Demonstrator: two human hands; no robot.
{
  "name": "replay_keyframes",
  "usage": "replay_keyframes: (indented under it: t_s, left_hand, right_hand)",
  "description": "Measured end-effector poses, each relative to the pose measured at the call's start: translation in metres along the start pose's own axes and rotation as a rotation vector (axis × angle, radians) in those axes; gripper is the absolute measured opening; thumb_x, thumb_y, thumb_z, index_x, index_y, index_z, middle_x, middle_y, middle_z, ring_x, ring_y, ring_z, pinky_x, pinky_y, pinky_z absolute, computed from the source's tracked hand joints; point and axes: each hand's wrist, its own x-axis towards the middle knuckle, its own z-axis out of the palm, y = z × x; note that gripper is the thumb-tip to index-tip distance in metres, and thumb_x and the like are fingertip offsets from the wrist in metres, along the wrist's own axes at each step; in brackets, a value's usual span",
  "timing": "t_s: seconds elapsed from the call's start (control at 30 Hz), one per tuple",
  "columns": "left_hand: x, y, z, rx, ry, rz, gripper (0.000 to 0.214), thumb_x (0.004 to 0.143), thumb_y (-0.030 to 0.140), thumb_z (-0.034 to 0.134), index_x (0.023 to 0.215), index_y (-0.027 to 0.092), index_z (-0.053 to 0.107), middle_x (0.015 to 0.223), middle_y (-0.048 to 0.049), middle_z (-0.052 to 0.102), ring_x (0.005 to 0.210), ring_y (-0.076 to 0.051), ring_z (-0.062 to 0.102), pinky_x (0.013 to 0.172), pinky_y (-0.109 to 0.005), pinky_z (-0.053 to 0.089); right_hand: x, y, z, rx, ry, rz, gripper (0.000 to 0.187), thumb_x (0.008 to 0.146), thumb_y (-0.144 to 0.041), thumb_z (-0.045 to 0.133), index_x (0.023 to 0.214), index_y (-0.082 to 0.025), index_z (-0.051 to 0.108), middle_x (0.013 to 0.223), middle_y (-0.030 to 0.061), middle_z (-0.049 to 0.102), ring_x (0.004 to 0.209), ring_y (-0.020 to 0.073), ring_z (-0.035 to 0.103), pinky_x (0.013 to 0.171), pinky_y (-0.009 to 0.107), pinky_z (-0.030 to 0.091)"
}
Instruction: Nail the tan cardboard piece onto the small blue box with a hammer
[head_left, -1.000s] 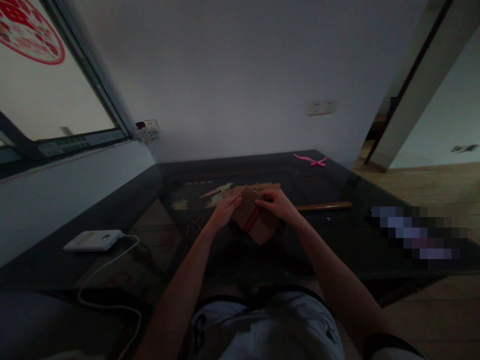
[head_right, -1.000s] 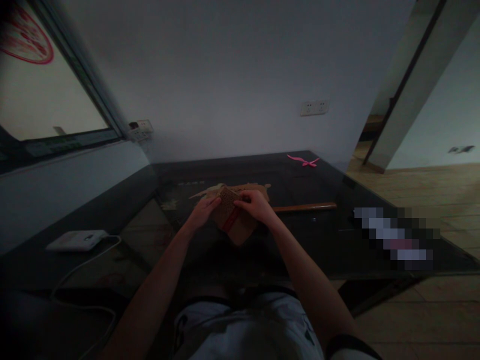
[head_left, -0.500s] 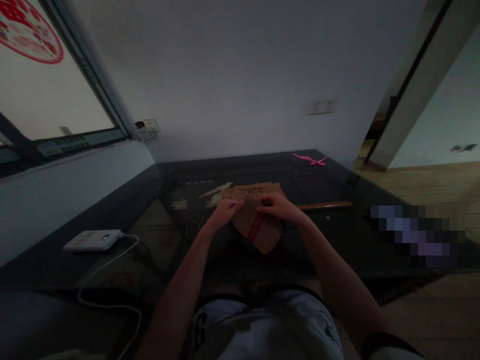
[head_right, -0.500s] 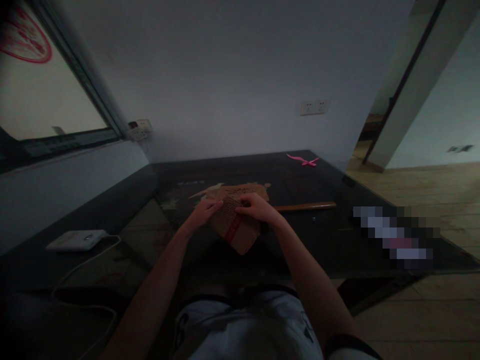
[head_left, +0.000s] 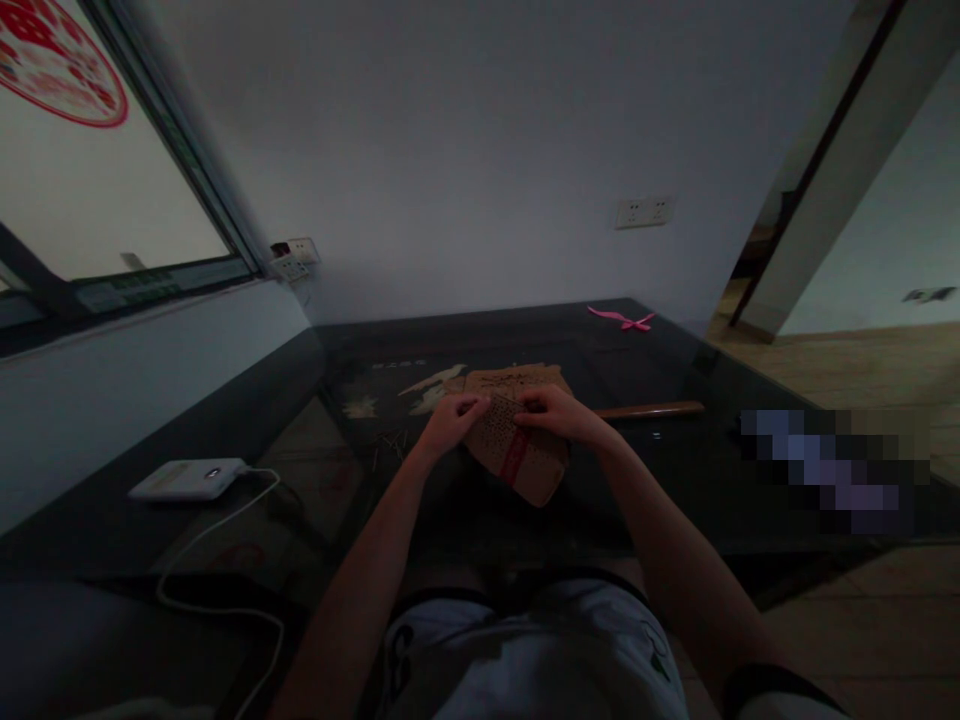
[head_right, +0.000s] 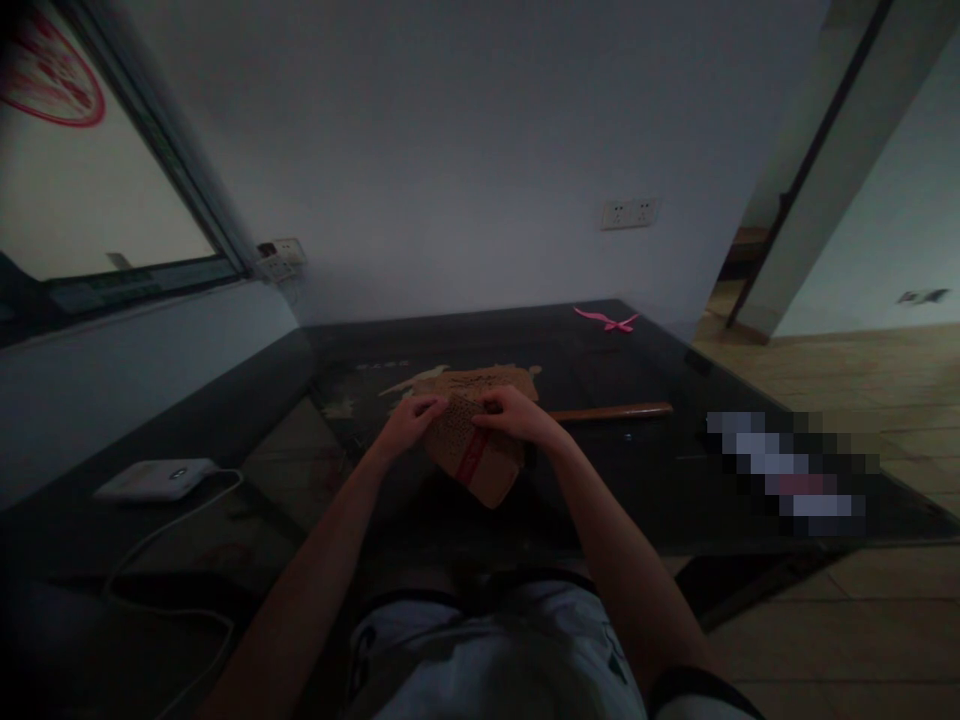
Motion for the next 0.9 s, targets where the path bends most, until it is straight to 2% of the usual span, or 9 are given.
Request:
replay_keyframes:
  t_s: [0.13,0.3,0.47,0.6,0.73,0.9]
  left_hand:
    - [-0.0007,0.0014,0.0021,0.076,0.034,0.058,0.037,0.081,0.044,0.049,0.064,0.015,0.065,0.058,-0.0011,0.057,0.06,-0.015,0.049,0.056,-0.023,0.035]
    - [-0.0018,0.0019,0.0017,0.129,0.018,0.082,0.038,0.082,0.043,0.048,0.061,0.014,0.062,0.055,0.0004,0.053,0.056,-0.013,0.046,0.054,-0.022,0.033]
    - [0.0,-0.0015,0.0044,-0.007,0.086,-0.005,0.036,0.078,0.047,0.052,0.066,0.016,0.066,0.061,-0.0019,0.06,0.062,-0.017,0.051,0.059,-0.026,0.037]
    - [0.0004,-0.0072,0.0075,-0.121,0.157,-0.098,0.048,0.084,0.052,0.04,0.066,0.016,0.066,0.058,-0.0032,0.057,0.059,-0.017,0.05,0.062,-0.027,0.038]
    - [-0.0016,-0.0055,0.0077,0.08,0.093,-0.047,0.05,0.084,0.052,0.041,0.052,0.016,0.054,0.049,0.0002,0.046,0.053,-0.013,0.042,0.055,-0.025,0.031]
    - [-0.0017,-0.0005,0.0083,0.148,0.049,0.026,0.044,0.085,0.048,0.04,0.059,0.015,0.053,0.055,0.0005,0.05,0.058,-0.014,0.045,0.054,-0.024,0.03]
  right_hand:
    - [-0.0001,0.0009,0.0008,0.01,-0.041,0.002,0.02,0.075,-0.034,0.061,0.075,-0.014,0.065,0.067,0.0005,0.062,0.064,0.0147,0.054,0.057,0.025,0.039]
    - [-0.0007,-0.0014,0.0011,0.032,-0.087,0.027,0.02,0.074,-0.033,0.061,0.075,-0.013,0.065,0.066,0.0002,0.062,0.063,0.0145,0.055,0.055,0.023,0.039]
    - [-0.0011,-0.0023,-0.0005,0.053,-0.037,0.016,0.019,0.075,-0.033,0.061,0.071,-0.015,0.063,0.065,-0.0003,0.061,0.062,0.0139,0.054,0.054,0.024,0.039]
    - [-0.0003,-0.0006,-0.0007,0.061,-0.024,0.008,0.018,0.075,-0.033,0.061,0.076,-0.015,0.065,0.069,0.0006,0.063,0.065,0.0146,0.056,0.058,0.025,0.041]
    - [0.0005,0.0016,0.0008,0.067,-0.036,0.0,0.02,0.076,-0.033,0.061,0.078,-0.014,0.067,0.071,0.0016,0.065,0.066,0.0154,0.057,0.057,0.025,0.041]
    - [0.0003,-0.0006,0.0009,0.063,-0.048,-0.002,0.02,0.077,-0.033,0.06,0.077,-0.014,0.068,0.068,0.0005,0.064,0.064,0.0145,0.056,0.057,0.025,0.04]
